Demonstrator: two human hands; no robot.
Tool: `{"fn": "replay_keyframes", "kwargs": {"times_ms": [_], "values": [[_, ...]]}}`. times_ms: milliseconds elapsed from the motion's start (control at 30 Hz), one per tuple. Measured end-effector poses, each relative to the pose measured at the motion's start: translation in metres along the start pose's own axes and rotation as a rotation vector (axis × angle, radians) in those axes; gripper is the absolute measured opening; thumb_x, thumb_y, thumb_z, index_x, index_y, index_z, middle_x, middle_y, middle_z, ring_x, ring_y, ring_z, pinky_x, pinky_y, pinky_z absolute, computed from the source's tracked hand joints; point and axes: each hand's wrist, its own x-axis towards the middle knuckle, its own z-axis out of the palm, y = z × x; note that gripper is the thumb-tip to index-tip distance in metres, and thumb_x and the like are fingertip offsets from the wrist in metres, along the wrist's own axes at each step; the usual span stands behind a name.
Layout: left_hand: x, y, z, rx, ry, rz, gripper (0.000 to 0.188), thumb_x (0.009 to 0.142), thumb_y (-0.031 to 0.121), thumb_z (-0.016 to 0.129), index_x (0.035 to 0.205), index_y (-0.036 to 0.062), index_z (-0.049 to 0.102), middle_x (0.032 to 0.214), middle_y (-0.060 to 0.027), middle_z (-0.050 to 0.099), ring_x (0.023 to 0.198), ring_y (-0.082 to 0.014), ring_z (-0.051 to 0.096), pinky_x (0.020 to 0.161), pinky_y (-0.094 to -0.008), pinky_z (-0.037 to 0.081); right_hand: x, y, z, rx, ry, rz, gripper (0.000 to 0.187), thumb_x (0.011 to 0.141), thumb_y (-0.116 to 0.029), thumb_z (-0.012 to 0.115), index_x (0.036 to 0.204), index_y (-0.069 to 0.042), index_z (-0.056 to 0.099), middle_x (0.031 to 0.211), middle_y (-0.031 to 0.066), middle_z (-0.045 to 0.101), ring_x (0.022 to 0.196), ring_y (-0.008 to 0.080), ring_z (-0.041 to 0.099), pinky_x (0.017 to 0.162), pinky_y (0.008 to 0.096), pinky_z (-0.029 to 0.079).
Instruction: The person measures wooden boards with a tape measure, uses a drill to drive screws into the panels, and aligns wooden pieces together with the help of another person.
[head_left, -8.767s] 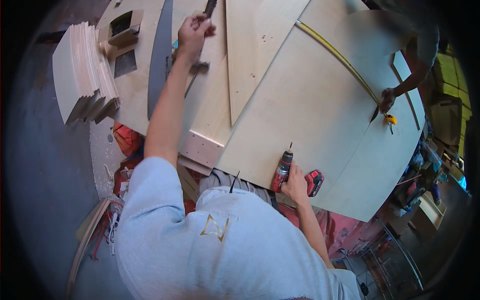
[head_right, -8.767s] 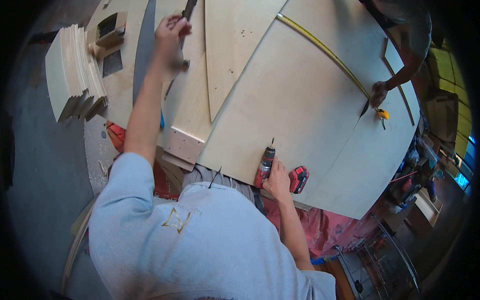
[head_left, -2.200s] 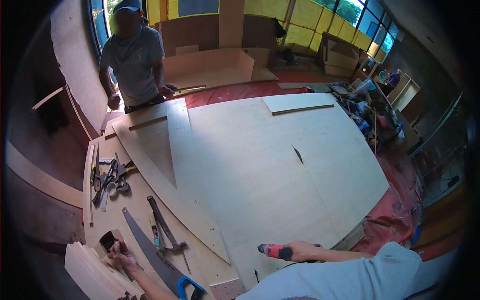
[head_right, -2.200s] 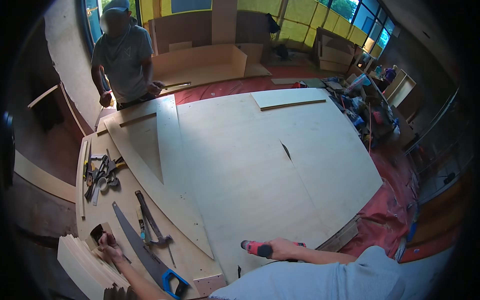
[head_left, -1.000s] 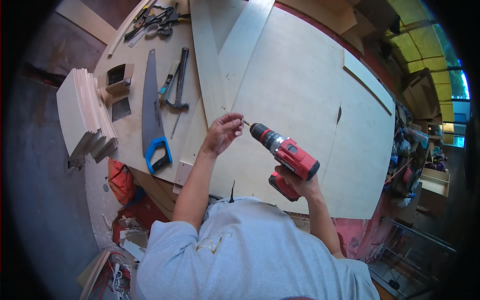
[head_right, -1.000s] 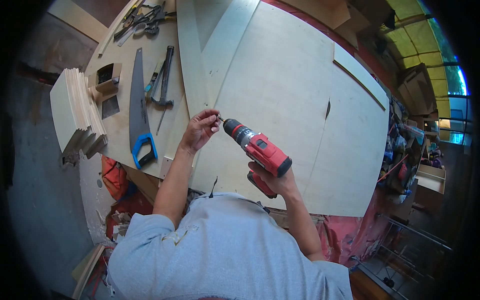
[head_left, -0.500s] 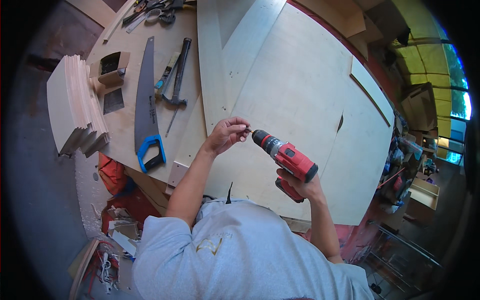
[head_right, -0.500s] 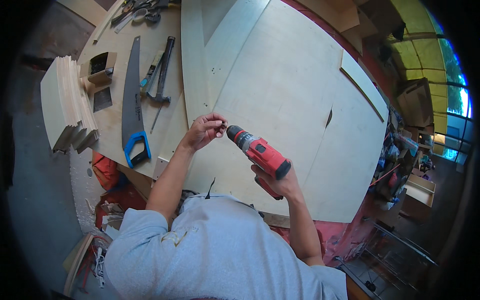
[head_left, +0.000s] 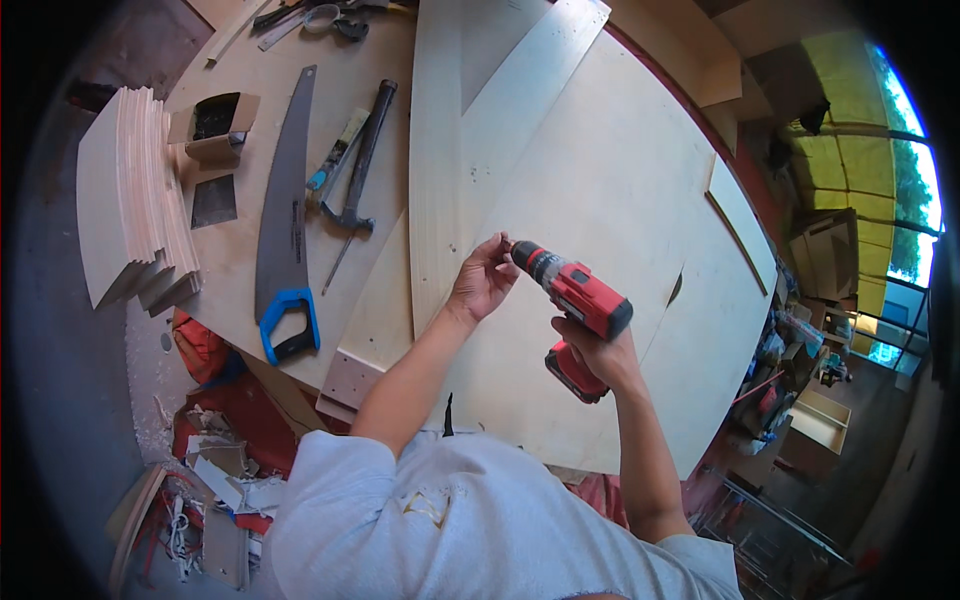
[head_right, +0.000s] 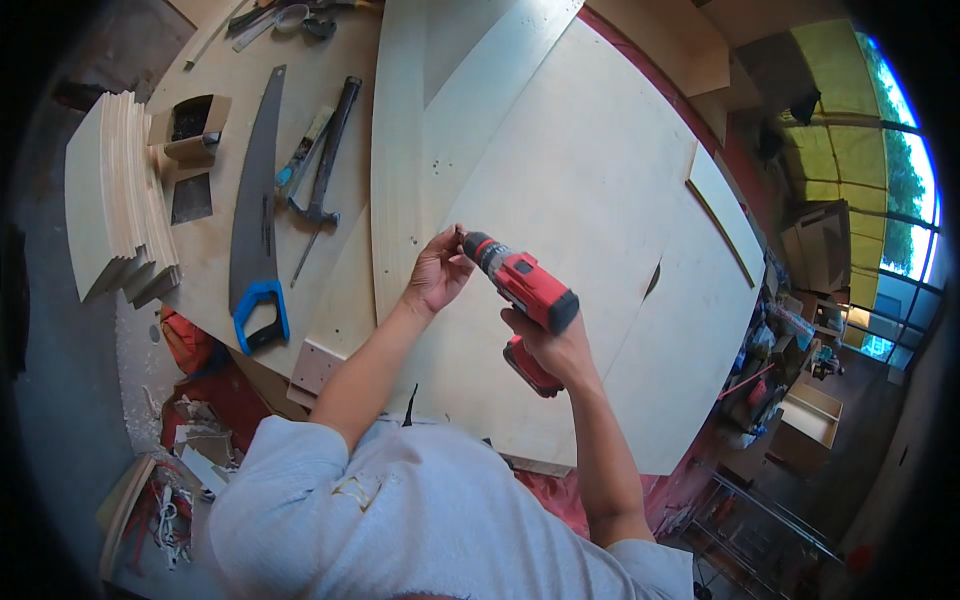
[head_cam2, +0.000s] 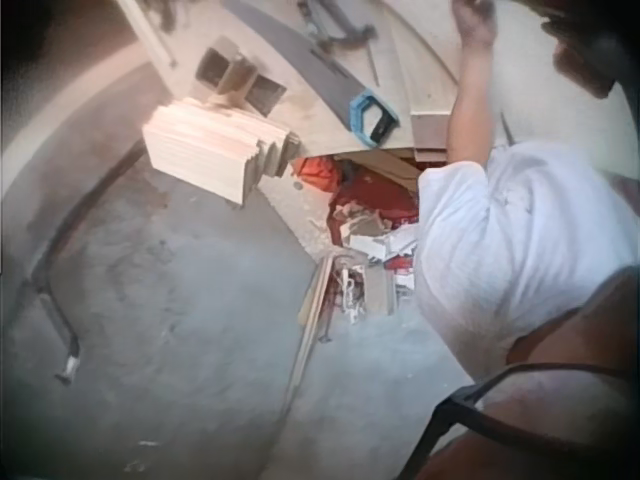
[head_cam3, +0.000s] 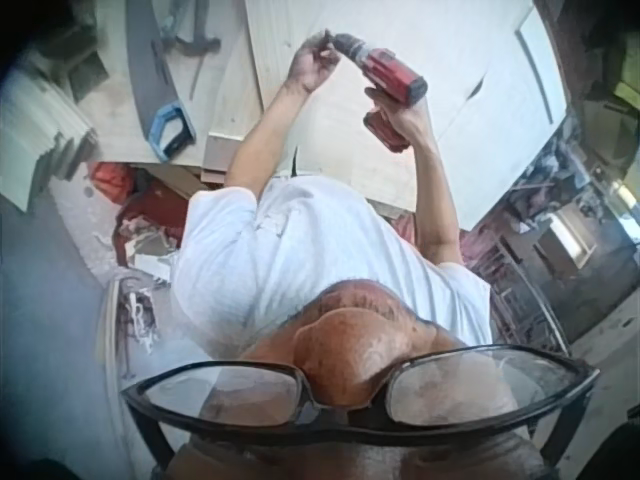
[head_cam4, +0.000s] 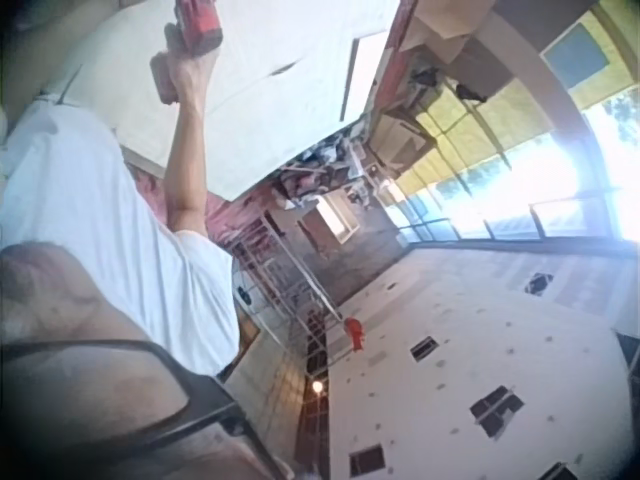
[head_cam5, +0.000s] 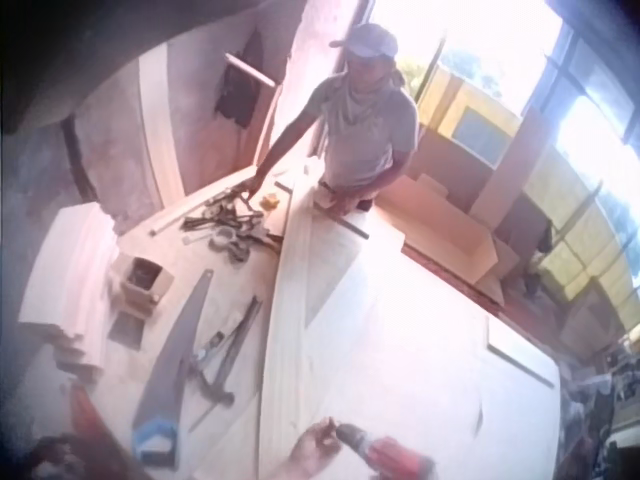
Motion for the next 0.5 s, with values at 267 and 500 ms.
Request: {"fn": "replay_keyframes", "kwargs": {"times_ms": [267, 500], "values": [[0.084, 0.020, 0.005, -0.173, 0.046, 0.314, 0.018, 0.108, 0.018, 0.064, 0.116, 0.0034, 0.069, 0.096, -0.0042, 0.073, 0.074, -0.0100, 0.059, 0.063, -0.0217, 0.046, 0.101, -0.051, -0.005, -0.222, -0.014, -0.230, 0.043, 0.085, -0.012, 0.080, 0.126, -0.005, 0.070, 0.095, 0.0124, 0.073, 0.083, 0.0266, 0.069, 0.082, 0.0397, 0.056], [0.114, 0.042, 0.004, -0.199, 0.027, 0.259, 0.020, 0.110, 0.021, 0.059, 0.101, 0.0050, 0.065, 0.082, -0.0035, 0.064, 0.067, -0.0112, 0.051, 0.058, -0.0246, 0.041, 0.160, -0.079, -0.013, -0.323, -0.104, -0.123, 0.031, 0.080, -0.016, 0.076, 0.105, 0.001, 0.070, 0.077, 0.0106, 0.069, 0.070, 0.0200, 0.066, 0.066, 0.0392, 0.053]]}}
